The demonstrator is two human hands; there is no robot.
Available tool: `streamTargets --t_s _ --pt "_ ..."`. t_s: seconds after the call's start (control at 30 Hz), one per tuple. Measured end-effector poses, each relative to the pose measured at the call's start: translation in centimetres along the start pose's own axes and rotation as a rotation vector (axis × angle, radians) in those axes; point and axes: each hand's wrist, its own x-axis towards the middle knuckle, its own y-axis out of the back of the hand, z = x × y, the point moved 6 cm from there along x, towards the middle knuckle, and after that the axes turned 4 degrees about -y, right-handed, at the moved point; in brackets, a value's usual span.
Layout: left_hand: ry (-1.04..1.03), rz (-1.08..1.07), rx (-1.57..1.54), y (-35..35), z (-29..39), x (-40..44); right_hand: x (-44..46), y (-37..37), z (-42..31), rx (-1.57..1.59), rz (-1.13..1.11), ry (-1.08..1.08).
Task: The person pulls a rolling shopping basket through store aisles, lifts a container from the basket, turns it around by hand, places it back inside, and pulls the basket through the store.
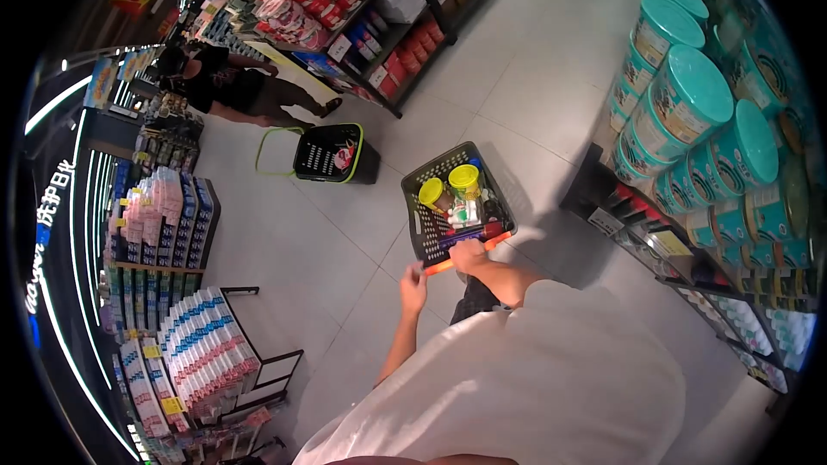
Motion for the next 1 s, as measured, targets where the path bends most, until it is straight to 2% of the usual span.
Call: streamTargets --t_s 0.03,0.07,0.1,0.17,0.23,0.27,0.33,0.47,0.57,0.6,0.63,0.67,0.7,0.73,0.77,0.83,0.93,1.0 --pt "0.301 0.072 -0.021 -1.8 -16.7 -6.1 1.1 0.2 -0.2 0.028 -0.004 -0.014" --pt "0.534 -0.015 0.081 -1.3 -22.4 -11.6 2.3 0.1 -0.4 0.055 -0.007 -0.027" --pt "0.716 -0.116 0.150 0.1 -24.3 -16.3 3.5 0.3 -0.8 0.056 0.027 -0.030" --pt "0.907 -0.318 0.209 2.9 -25.5 -22.5 4.6 1.4 -1.9 0.068 0.114 0.009" --pt "0.992 -0.424 0.219 5.7 -25.3 -24.7 6.9 2.2 -2.2 0.095 0.179 -0.007" --pt "1.008 -0.448 0.212 7.5 -23.5 -23.7 8.1 2.8 -2.7 0.106 0.111 -0.041" --pt "1.010 -0.484 0.191 7.9 -24.5 -22.8 10.2 4.6 -3.2 0.117 -0.016 -0.118" --pt "0.803 -0.451 0.092 6.1 -25.8 -14.3 15.5 5.6 -4.8 0.122 0.019 -0.213" --pt "0.497 -0.362 -0.019 3.3 -25.6 0.4 19.5 6.8 -6.2 0.157 0.035 -0.270" --pt "0.454 -0.359 -0.039 2.2 -25.5 5.5 20.4 7.3 -6.4 0.164 0.051 -0.298" --pt "0.544 -0.421 -0.036 0.5 -26.6 11.7 21.4 7.8 -6.6 0.175 0.048 -0.305" --pt "0.290 -0.308 0.018 0.1 -26.2 18.3 22.3 8.2 -6.8 0.197 0.046 -0.313" --pt "0.198 -0.212 -0.089 1.4 -22.7 24.2 23.2 8.5 -7.0 0.226 0.047 -0.323" --pt "0.148 -0.199 -0.037 3.7 -17.9 29.1 24.1 8.9 -7.1 0.233 0.039 -0.320" --pt "0.168 -0.364 0.008 4.2 -15.9 33.4 24.9 9.6 -6.9 0.237 0.031 -0.316" --pt "-0.041 -0.192 -0.282 5.5 -10.9 38.9 26.8 10.6 -6.1 0.236 0.056 -0.292" --pt "0.080 -0.233 -0.208 5.7 -8.7 42.7 28.4 11.5 -4.9 0.228 0.124 -0.261" --pt "-0.182 -0.234 0.327 4.4 -5.7 42.4 29.8 12.7 -3.7 0.245 0.171 -0.290"
